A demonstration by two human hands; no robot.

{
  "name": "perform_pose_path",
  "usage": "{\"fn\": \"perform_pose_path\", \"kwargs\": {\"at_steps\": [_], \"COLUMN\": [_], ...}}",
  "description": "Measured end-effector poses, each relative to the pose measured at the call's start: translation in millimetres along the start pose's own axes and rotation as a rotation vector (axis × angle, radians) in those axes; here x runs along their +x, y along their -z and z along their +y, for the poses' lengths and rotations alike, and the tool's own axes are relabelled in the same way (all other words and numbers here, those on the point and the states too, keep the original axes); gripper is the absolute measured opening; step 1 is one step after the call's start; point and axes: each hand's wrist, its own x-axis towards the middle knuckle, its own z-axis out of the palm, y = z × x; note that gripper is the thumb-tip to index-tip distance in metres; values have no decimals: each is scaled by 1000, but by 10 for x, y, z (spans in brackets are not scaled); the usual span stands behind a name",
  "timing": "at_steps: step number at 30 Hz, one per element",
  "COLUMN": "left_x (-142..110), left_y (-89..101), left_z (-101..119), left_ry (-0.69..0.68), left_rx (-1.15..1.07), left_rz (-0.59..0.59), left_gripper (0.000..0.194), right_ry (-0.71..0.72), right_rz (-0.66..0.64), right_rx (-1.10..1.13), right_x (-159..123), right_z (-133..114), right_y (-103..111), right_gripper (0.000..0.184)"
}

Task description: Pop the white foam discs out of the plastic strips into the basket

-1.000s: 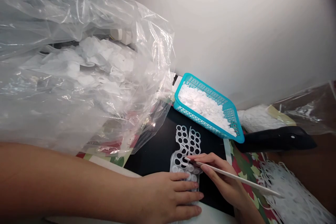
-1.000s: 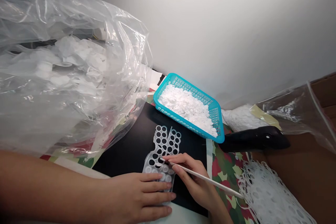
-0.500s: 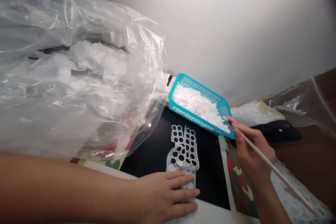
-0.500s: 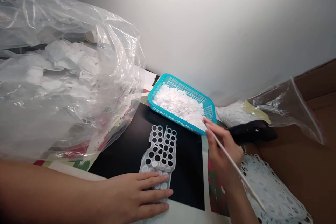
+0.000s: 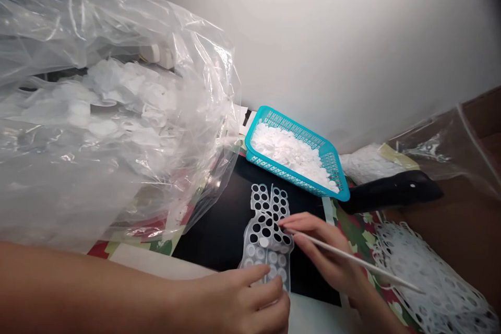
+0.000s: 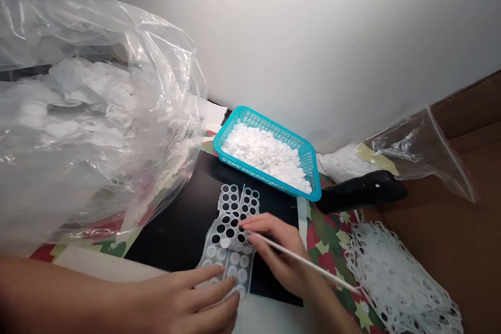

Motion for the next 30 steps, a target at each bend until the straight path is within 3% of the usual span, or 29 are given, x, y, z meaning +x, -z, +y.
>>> {"fn": "perform_pose_path", "kwargs": {"at_steps": [3, 6, 10, 16, 27, 30], "left_x": [37, 32, -11, 0, -2, 5], "left_y": [20, -55, -144, -104, -147, -134], "left_z": [58, 105, 131, 81, 44, 40], "left_ry": [154, 261, 237, 230, 167, 177], "left_rx": [106, 205, 240, 203, 225, 206], "left_rz": [35, -29, -47, -109, -42, -89], "left_gripper": [26, 33, 31, 30, 32, 32], "right_ry": [-43, -123, -148, -146, -99, -101], "right_rz": [-79, -82, -58, -32, -5, 17], "right_rx": [83, 118, 152, 154, 169, 167], "right_x": [-52, -50, -33, -36, -77, -82], "right_z": [5, 36, 58, 53, 96, 75], "right_y": [-149, -203, -212, -228, -259, -270], "right_gripper": [16, 16, 12, 12, 12, 13]}}
